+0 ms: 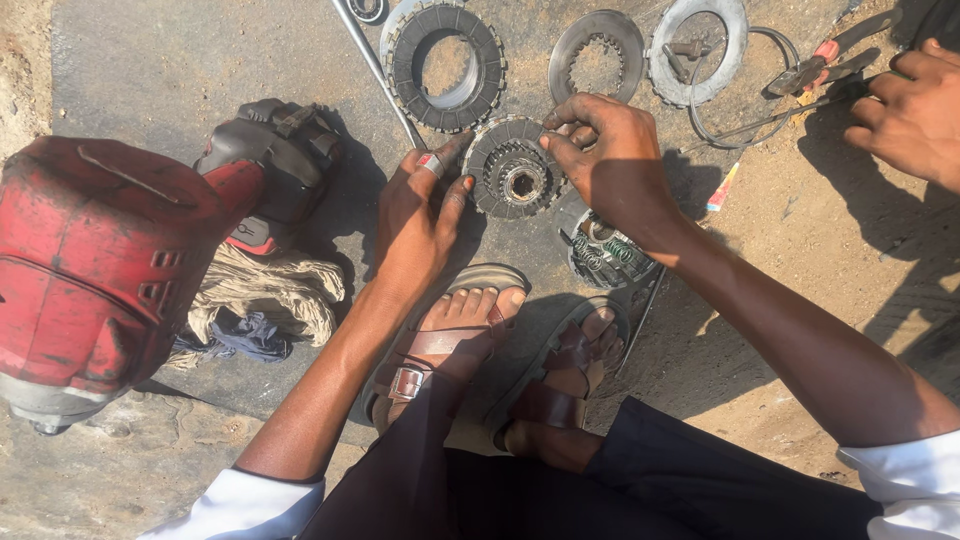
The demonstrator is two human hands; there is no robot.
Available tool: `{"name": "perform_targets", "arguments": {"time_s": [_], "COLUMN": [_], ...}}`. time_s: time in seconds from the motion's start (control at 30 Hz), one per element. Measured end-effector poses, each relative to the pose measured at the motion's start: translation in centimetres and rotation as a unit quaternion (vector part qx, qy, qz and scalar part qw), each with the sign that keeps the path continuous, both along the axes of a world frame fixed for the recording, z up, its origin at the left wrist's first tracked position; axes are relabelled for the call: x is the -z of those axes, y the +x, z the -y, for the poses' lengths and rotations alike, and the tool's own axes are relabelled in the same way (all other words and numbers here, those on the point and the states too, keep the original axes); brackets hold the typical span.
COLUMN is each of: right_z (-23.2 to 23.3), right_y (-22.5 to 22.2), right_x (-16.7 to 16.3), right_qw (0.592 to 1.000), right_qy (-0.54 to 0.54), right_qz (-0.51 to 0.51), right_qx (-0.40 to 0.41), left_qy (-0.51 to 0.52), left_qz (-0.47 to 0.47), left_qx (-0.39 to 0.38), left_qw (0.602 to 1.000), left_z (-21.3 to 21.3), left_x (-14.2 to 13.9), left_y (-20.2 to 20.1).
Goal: The person assembles a motorcycle gearbox by hand, placing friction plates and steel plates into a hub, then fitting a gear and a pressure plate. The person arranges the parts on the floor and stacks them in sequence.
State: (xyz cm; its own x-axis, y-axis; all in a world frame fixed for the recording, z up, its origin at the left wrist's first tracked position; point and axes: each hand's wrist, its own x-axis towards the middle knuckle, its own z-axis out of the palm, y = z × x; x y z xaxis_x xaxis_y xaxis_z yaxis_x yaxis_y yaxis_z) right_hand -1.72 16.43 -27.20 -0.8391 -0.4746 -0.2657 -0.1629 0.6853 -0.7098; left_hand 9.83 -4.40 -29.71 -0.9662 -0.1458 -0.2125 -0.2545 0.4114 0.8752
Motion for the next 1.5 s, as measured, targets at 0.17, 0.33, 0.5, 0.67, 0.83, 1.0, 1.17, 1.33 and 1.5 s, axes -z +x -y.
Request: {"name": "perform_targets", "arguments": {"time_s": [0.17,0.33,0.5,0.67,0.83,1.0,1.17,1.33,1.5], "right_z": [0.0,-0.2,-0.2,-0.1,0.2,0.3,0.3,0.3,0.4], "right_y": [0.0,0.1,-0.1,-0.1,-0.2,-0.3,-0.3,-0.5,-0.4], "right_x": [-0.1,-0.1,-0.3,-0.6,-0.6,-0.6,-0.7,-0.8,-0.9], "right_qw": [1.000,1.000,0.999,0.999,0.999,0.999,0.999,0.999,0.999], "right_qy": [-0.010,-0.019,-0.031,-0.032,-0.047,-0.043,-0.036,-0.042,-0.044], "right_qz": [0.022,0.008,0.018,0.015,0.020,0.013,-0.005,-0.008,-0.011], "right_qx": [0.010,-0.001,-0.002,-0.010,-0.009,-0.011,-0.020,-0.027,-0.026], "left_qy": [0.034,0.044,0.047,0.044,0.074,0.064,0.053,0.067,0.058], "left_qz": [0.012,0.014,0.004,0.025,0.045,0.046,0.034,0.035,0.028], "left_qx": [-0.005,-0.008,-0.011,-0.009,-0.019,-0.029,-0.052,-0.048,-0.044], "left_qw": [0.999,0.999,0.999,0.999,0.996,0.996,0.997,0.996,0.997], "left_z": [0.7,0.6,0.5,0.6,0.5,0.1,-0.4,-0.3,-0.4], "left_x": [-0.3,-0.4,-0.3,-0.2,-0.3,-0.1,0.2,0.4,0.5], "left_y": [-0.5,-0.6,-0.5,-0.6,-0.6,-0.6,-0.5,-0.4,-0.4]}}
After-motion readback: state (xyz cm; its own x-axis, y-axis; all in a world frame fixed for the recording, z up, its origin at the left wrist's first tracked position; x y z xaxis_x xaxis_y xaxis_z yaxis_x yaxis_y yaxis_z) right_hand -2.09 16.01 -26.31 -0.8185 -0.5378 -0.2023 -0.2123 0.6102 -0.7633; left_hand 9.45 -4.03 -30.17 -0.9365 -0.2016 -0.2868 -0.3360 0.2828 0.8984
